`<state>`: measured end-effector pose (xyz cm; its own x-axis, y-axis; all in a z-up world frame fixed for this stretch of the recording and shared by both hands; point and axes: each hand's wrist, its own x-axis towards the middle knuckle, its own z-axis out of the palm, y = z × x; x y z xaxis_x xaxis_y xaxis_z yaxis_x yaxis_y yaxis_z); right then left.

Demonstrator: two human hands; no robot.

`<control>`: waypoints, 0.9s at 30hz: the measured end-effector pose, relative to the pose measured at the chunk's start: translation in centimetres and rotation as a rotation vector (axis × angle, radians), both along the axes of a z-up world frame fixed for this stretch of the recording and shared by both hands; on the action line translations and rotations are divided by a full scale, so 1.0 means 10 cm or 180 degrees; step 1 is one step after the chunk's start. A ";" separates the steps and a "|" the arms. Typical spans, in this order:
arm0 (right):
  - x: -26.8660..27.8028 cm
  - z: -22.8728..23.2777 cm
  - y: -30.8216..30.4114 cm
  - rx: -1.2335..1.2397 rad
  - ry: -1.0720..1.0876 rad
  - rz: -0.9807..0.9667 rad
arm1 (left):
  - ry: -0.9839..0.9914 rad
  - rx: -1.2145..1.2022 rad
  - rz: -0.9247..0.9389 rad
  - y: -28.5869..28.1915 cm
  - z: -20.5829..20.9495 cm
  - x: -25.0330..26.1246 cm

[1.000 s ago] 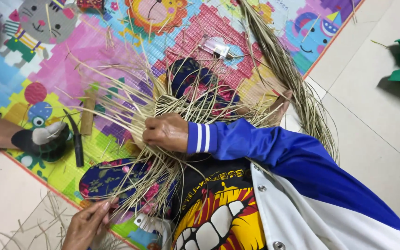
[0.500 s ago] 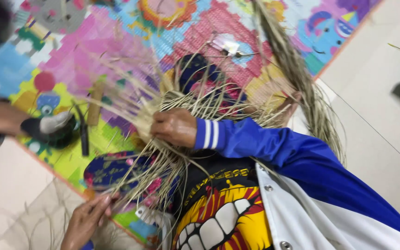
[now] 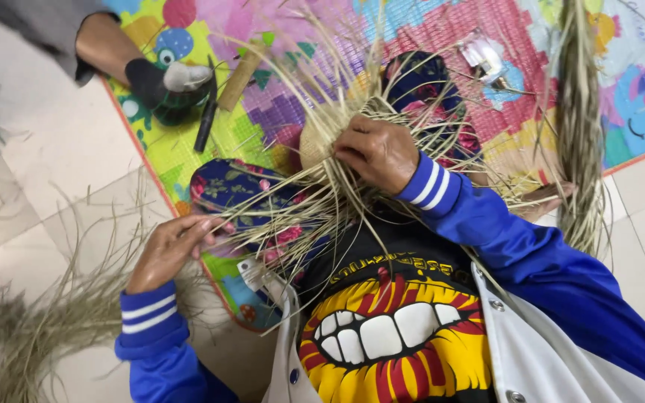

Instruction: Weaving dried straw strands into a circular pattern to create a craft item

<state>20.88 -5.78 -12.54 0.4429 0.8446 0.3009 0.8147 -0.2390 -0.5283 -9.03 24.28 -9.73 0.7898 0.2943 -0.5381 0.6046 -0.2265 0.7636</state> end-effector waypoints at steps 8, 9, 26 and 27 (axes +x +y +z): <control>0.02 0.19 -0.02 0.0214 -0.0219 -0.0034 | -0.0729 0.2121 0.0184 -0.30 0.55 0.29; 0.01 0.08 -0.01 0.0237 -0.0167 0.0018 | -0.0792 0.2874 0.0068 -0.37 0.59 0.32; -0.32 0.74 -0.12 0.0833 0.0724 0.0492 | -0.1968 0.2385 -0.1007 -1.61 0.83 1.33; -0.33 0.69 -0.08 0.0812 0.0640 0.0421 | -0.2011 0.2291 -0.0991 -1.58 0.75 1.32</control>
<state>17.53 -6.59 -5.62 0.4067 0.8074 0.4274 0.7032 0.0220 -0.7106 4.17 8.50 -2.23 0.9661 0.1164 0.2304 -0.0284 -0.8392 0.5431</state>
